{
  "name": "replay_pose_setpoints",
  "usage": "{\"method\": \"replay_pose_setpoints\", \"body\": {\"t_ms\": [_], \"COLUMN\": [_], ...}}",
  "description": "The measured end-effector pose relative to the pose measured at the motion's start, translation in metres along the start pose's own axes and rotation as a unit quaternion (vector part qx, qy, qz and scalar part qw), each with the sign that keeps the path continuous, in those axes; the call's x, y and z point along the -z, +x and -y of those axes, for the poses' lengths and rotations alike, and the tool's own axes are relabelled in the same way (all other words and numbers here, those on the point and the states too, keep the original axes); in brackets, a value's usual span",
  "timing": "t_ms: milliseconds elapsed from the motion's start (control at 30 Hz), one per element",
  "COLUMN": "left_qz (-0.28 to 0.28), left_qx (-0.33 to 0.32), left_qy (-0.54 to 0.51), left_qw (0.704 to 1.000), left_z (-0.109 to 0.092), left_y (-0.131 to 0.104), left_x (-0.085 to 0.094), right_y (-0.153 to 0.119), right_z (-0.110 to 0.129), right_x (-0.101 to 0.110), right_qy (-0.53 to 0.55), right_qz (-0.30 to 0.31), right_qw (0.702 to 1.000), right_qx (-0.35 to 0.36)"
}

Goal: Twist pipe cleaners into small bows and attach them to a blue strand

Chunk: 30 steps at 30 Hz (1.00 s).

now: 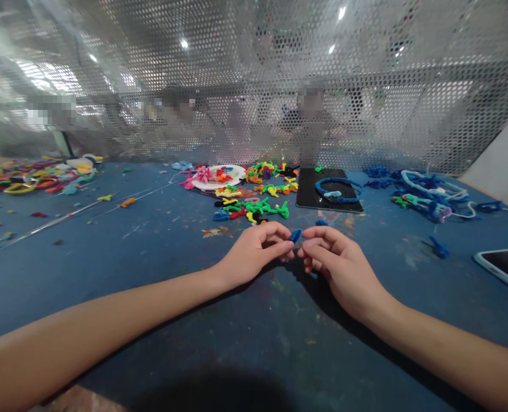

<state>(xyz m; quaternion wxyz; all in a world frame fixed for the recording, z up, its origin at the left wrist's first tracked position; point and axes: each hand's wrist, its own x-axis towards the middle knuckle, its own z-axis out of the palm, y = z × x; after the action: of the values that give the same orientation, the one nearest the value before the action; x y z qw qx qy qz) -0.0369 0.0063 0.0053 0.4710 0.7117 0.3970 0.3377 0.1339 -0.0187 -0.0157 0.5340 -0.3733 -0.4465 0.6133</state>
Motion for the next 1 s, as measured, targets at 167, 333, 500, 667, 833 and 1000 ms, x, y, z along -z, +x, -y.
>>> {"method": "replay_pose_setpoints", "body": {"t_ms": [167, 333, 500, 667, 833, 1000], "left_qz": [0.008, 0.015, 0.026, 0.024, 0.025, 0.027], "left_qx": [-0.006, -0.009, -0.015, -0.012, -0.015, -0.02], "left_qy": [0.007, 0.023, 0.062, 0.032, 0.031, 0.037], "left_qw": [1.0, 1.0, 0.998, 0.999, 0.999, 0.999], "left_z": [0.0006, -0.0005, -0.0034, -0.0002, 0.0021, 0.0003], "left_y": [0.0, -0.0006, -0.002, -0.0012, -0.0002, -0.0006], "left_x": [0.0004, 0.0005, -0.0005, 0.0, 0.0007, 0.0003], "right_y": [0.0008, 0.0007, 0.0009, 0.0001, -0.0016, -0.0023], "right_z": [0.0009, 0.0, 0.0, 0.0016, 0.0046, 0.0062], "right_x": [-0.0014, -0.0008, 0.0002, -0.002, -0.0032, -0.0032], "right_qy": [0.006, 0.0, -0.006, 0.01, 0.031, 0.036], "right_qz": [0.008, 0.006, 0.003, 0.001, -0.022, -0.024], "right_qw": [1.0, 1.0, 1.0, 1.0, 0.999, 0.999], "right_qx": [-0.003, -0.002, -0.003, -0.01, -0.021, -0.032]}}
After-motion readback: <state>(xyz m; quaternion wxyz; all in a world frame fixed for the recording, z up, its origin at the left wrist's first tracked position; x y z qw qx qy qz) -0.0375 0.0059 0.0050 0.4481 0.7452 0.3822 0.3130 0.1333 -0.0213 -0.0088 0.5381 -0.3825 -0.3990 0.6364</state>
